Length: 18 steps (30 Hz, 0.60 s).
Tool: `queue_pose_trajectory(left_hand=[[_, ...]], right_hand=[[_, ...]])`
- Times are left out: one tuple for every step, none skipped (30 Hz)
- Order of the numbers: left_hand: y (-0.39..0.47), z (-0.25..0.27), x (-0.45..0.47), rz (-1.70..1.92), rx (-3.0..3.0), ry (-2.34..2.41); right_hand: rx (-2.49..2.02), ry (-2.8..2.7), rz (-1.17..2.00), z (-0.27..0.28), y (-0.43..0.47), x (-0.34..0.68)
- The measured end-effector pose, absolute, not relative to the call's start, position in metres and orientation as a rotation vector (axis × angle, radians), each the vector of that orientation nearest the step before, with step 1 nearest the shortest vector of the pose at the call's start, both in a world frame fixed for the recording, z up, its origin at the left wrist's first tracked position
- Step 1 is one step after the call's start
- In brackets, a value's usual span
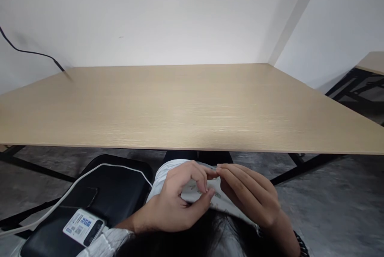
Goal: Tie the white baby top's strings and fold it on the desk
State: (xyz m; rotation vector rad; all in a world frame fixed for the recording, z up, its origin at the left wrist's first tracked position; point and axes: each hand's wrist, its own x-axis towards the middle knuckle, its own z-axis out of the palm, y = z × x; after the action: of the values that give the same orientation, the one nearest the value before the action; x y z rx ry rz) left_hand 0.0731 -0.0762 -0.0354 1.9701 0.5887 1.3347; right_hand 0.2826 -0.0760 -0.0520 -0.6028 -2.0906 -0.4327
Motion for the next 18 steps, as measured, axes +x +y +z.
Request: queue_pose_trajectory(left_hand=[[-0.076,-0.034,0.073,1.316,1.975,0.561],[-0.076,-0.034,0.073,1.305,1.998,0.529],[-0.075,-0.033,0.074,1.301,2.038,0.497],[-0.074,-0.034,0.074,1.31,2.097,0.47],[-0.072,-0.035,0.075,1.334,2.169,0.452],[-0.071,-0.036,0.076,1.38,2.251,0.434],[-0.069,-0.038,0.076,1.445,2.335,0.417],[-0.067,-0.039,0.077,1.521,2.417,0.396],[-0.065,-0.04,0.078,1.601,2.492,0.365],[-0.064,-0.041,0.078,1.679,2.555,0.319],[-0.063,-0.042,0.079,1.745,2.601,0.27],[-0.063,-0.042,0.079,1.789,2.634,0.224],[-0.062,-0.043,0.079,1.816,2.652,0.193],[-0.063,-0.043,0.079,1.838,2.653,0.183],[-0.063,-0.043,0.079,1.851,2.647,0.19],[-0.063,-0.043,0.079,1.852,2.643,0.199],[-0.064,-0.044,0.079,1.851,2.638,0.206],[-0.064,-0.044,0.078,1.853,2.636,0.2]], right_hand=[[-0.614,-2.086,-0.434,-0.051,-0.075,0.284],[-0.624,-2.08,-0.435,-0.051,-0.074,0.285],[-0.631,-2.073,-0.435,-0.051,-0.073,0.286],[-0.636,-2.061,-0.434,-0.052,-0.072,0.286],[-0.633,-2.036,-0.44,-0.053,-0.071,0.286],[-0.636,-2.004,-0.448,-0.054,-0.07,0.286],[-0.647,-1.964,-0.452,-0.056,-0.069,0.285],[-0.663,-1.917,-0.444,-0.057,-0.069,0.285],[-0.682,-1.863,-0.42,-0.058,-0.069,0.284],[-0.696,-1.809,-0.378,-0.059,-0.069,0.284],[-0.702,-1.765,-0.311,-0.059,-0.07,0.284],[-0.701,-1.73,-0.223,-0.06,-0.071,0.285],[-0.69,-1.705,-0.128,-0.06,-0.072,0.285],[-0.682,-1.691,-0.028,-0.061,-0.074,0.285],[-0.674,-1.683,0.07,-0.062,-0.075,0.286],[-0.659,-1.677,0.157,-0.063,-0.077,0.286],[-0.644,-1.672,0.232,-0.064,-0.078,0.286],[-0.639,-1.675,0.284,-0.065,-0.079,0.285]])
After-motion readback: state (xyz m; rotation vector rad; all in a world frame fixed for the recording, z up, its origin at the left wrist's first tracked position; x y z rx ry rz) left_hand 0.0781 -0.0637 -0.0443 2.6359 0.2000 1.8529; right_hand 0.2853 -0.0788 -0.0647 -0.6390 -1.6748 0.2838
